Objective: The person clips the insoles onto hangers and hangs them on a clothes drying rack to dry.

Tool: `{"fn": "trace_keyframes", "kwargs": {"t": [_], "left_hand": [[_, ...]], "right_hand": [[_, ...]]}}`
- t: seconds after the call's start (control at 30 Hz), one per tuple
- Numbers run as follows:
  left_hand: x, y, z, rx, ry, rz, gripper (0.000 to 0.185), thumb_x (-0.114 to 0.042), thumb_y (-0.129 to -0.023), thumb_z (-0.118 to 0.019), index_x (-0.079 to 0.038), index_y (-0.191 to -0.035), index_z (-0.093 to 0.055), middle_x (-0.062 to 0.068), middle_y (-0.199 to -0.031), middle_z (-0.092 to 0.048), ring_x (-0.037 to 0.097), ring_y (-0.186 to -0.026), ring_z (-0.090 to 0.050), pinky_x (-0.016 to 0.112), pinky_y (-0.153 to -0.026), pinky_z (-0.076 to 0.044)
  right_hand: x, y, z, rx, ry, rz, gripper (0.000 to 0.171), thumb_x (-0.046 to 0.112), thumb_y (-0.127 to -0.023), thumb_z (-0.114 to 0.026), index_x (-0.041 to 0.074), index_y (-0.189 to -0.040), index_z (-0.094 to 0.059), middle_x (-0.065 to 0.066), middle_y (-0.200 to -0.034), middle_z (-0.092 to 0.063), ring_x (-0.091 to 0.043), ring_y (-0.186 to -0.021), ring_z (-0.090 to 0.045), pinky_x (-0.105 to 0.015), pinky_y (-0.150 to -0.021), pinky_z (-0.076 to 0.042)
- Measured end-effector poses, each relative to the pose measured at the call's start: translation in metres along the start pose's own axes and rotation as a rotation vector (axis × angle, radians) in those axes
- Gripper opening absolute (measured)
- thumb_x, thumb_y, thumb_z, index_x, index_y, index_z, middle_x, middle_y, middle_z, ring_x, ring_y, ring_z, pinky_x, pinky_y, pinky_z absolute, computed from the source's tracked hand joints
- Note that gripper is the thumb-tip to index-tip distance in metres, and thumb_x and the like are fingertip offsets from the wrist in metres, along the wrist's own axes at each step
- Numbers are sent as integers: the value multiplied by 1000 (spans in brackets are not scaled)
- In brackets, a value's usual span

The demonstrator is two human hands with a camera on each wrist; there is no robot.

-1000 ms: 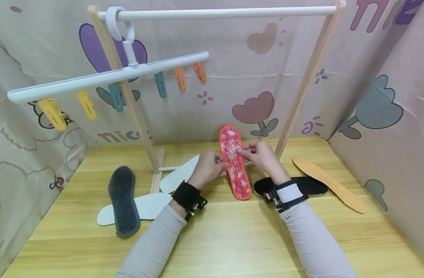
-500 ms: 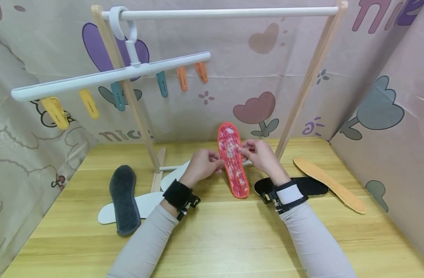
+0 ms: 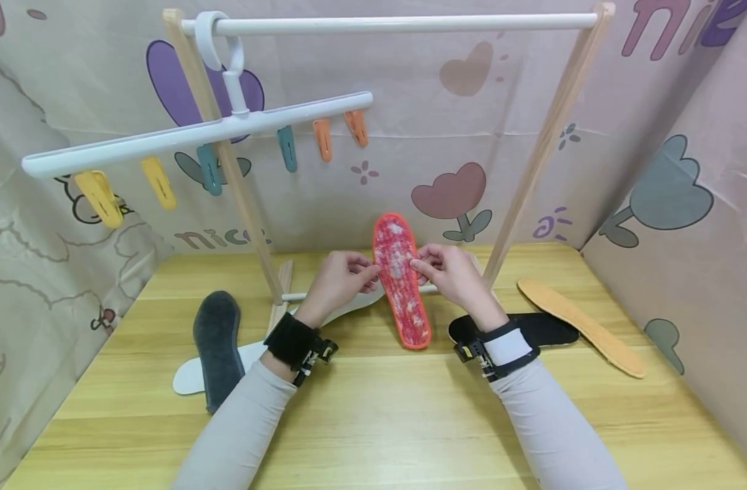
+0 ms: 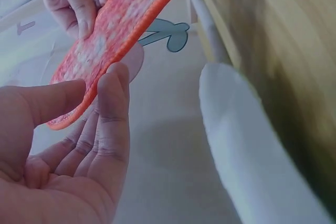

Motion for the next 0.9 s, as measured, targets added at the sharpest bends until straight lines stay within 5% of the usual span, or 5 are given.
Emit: {"fn": "trace_keyframes", "kwargs": {"t": [0.3, 0.63, 0.9], "left_hand": [[-8, 13, 28, -39, 17, -55, 26, -24, -106, -72, -2, -119, -76, 17, -104, -81, 24, -85, -81, 51, -89, -65], [-12, 23, 55, -113, -55, -113, 25, -26, -105, -73, -6, -119, -76, 11, -101, -82, 28, -87, -80, 41, -81, -67], [-21, 30, 68, -84, -49, -155, 23, -18, -104, -74, -1, -119, -77, 17, -104, -82, 37, -93, -79, 41, -81, -67]], "right_hand": [[20, 2, -12, 26, -55, 52, 13, 11, -105, -70, -2, -106, -73, -14, -87, -79, -17, -72, -74, -22, -62, -56], [41, 3, -29, 42, -57, 105, 11, 12, -105, -70, 2, -103, -73, -10, -89, -79, -16, -72, -75, -25, -63, -59], [51, 3, -38, 58, -64, 104, 11, 13, -105, -70, 3, -102, -72, -8, -86, -79, -28, -76, -78, -23, -60, -54]]}}
Point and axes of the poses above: each hand's wrist, its own y-axis away from the middle knuckle, its own z-axis out of the back of the hand, x = y × z, the point moved 10 cm from there along -y, towards the middle knuckle
